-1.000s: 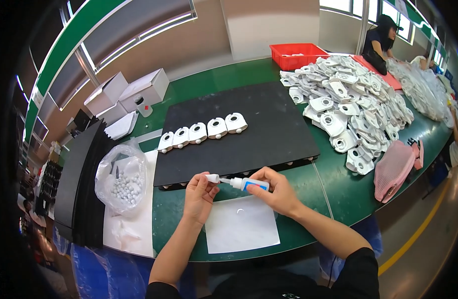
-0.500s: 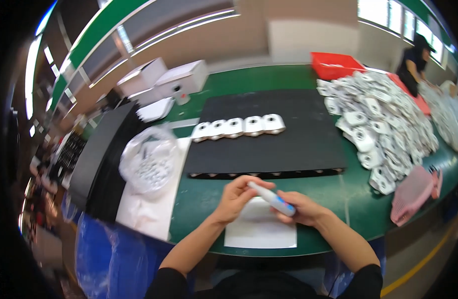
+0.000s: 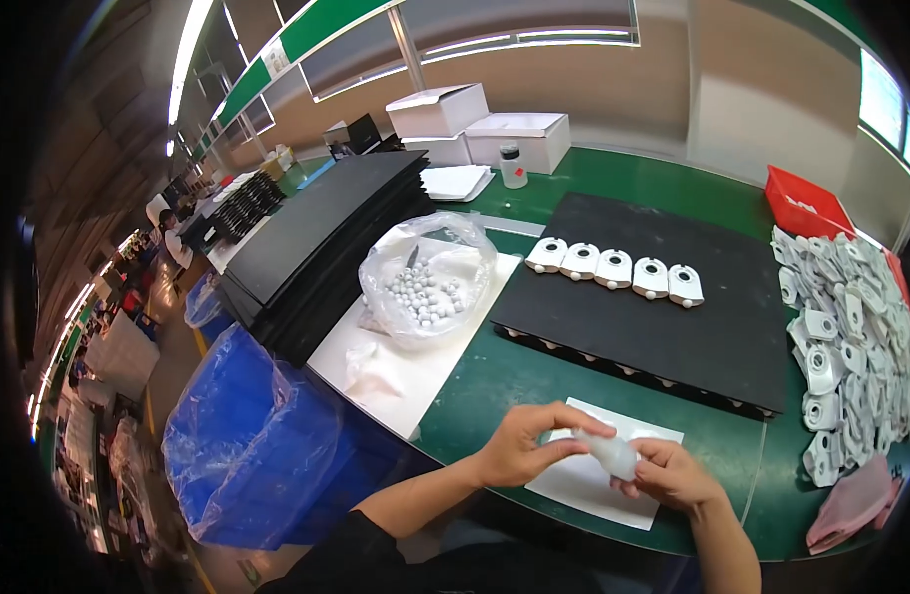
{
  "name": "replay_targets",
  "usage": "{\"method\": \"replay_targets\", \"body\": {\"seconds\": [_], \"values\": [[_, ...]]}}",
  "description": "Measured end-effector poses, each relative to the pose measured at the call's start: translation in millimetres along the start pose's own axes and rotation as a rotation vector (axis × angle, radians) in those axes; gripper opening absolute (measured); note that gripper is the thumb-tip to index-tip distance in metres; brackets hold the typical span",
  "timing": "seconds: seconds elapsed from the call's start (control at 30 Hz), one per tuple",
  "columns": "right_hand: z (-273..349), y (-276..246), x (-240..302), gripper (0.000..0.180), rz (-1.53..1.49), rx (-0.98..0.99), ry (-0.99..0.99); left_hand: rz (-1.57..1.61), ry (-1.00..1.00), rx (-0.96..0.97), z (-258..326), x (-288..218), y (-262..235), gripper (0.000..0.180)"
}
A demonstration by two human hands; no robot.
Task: Manually assemble small white light fixture housings by inserting small circular components and applying adhesive.
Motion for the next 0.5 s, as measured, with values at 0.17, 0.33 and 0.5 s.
{"method": "replay_targets", "body": {"seconds": [0.17, 0.33, 0.5], "values": [[-7.8, 27.4, 10.8, 0.054, 0.022, 0.040, 0.069, 0.102, -0.053, -0.164, 39.1, -3.2, -29.7, 0.019], [28.4, -9.5, 46.2, 0.037, 0.347, -0.224, -0.338, -0.333, 0.017, -0.826, 87.0, -32.0, -166.1, 0.011], [17.0, 77.4, 96.7, 0.029, 1.129, -0.286, -0.563, -1.160, -0.296, -1.130, 170.4, -36.4, -267.0, 0.014]]}}
Point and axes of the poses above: each hand's wrist, its own z-axis away from the middle knuckle, its own y-axis out of the palm, x = y × z, the point moved 7 cm from there along -z, towards the middle knuckle, and after that the axes turned 12 degrees about x, right-handed, at the moved point
